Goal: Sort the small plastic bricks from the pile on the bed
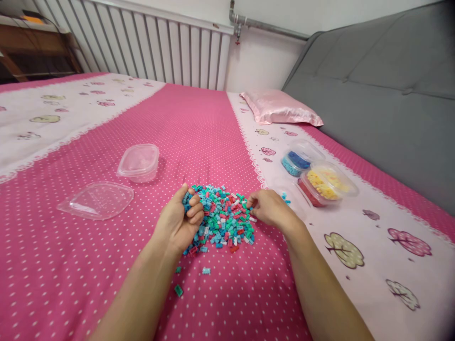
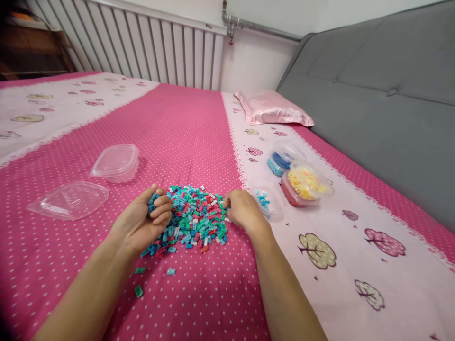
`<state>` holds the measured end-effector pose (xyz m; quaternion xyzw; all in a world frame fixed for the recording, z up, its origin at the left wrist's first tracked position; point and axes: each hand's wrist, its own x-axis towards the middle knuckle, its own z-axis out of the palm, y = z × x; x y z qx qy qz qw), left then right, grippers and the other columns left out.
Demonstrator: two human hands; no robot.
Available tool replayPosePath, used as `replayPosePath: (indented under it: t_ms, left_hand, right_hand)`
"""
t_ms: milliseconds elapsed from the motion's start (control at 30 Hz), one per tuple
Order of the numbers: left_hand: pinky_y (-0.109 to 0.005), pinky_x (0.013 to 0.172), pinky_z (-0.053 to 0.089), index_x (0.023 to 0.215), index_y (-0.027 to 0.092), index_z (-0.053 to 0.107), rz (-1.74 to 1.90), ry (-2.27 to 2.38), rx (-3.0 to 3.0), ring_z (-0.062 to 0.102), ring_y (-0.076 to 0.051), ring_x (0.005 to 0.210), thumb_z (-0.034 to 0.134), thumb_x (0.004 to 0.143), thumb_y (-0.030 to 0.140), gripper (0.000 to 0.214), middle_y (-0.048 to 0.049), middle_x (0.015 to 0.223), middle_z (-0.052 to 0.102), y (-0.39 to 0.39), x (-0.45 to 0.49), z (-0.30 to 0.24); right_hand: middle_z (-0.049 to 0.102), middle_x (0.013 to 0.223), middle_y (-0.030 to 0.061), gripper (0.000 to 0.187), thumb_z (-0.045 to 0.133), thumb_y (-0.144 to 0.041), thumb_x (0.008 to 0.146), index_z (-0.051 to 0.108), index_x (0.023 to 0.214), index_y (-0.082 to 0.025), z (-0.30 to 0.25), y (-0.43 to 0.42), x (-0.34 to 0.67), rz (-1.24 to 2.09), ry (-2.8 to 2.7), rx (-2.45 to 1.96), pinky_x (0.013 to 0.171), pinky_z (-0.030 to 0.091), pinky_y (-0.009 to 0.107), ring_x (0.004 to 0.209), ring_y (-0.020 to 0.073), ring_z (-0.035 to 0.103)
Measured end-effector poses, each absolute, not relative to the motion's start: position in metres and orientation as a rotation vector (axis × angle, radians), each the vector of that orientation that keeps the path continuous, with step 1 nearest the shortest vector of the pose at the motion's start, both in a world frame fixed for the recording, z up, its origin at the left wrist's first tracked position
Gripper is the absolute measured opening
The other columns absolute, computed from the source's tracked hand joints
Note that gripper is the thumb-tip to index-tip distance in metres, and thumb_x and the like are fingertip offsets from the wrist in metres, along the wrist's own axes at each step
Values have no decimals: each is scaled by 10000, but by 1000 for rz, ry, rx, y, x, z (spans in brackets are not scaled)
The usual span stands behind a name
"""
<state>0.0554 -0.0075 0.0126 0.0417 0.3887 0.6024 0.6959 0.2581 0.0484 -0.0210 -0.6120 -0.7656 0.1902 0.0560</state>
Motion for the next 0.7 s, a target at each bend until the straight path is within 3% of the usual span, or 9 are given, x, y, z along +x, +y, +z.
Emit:
replayPosePath:
  t_ms: [500, 700]
  left_hand:
    - [-132, 327, 285, 748, 125, 513, 1202, 880, 226, 374, -53, 400, 291, 931, 188, 294, -30, 610, 507, -13, 62, 14]
    - [-131, 328, 328, 751, 110, 535, 1165, 880, 215, 417, -62, 410, 289, 938, 211, 325, -44, 604, 527, -14, 65, 15]
  right_hand:
    - [652, 678, -10, 213, 538, -37, 658, 649, 785, -168, -14, 46, 257, 689, -2099, -1648, 558, 391, 192, 621, 122, 589]
    - [642, 741, 11, 156, 545, -82, 672, 614, 790, -159, -17, 50, 258, 818, -1925, -1420, 626, 432, 222, 669, 130, 588]
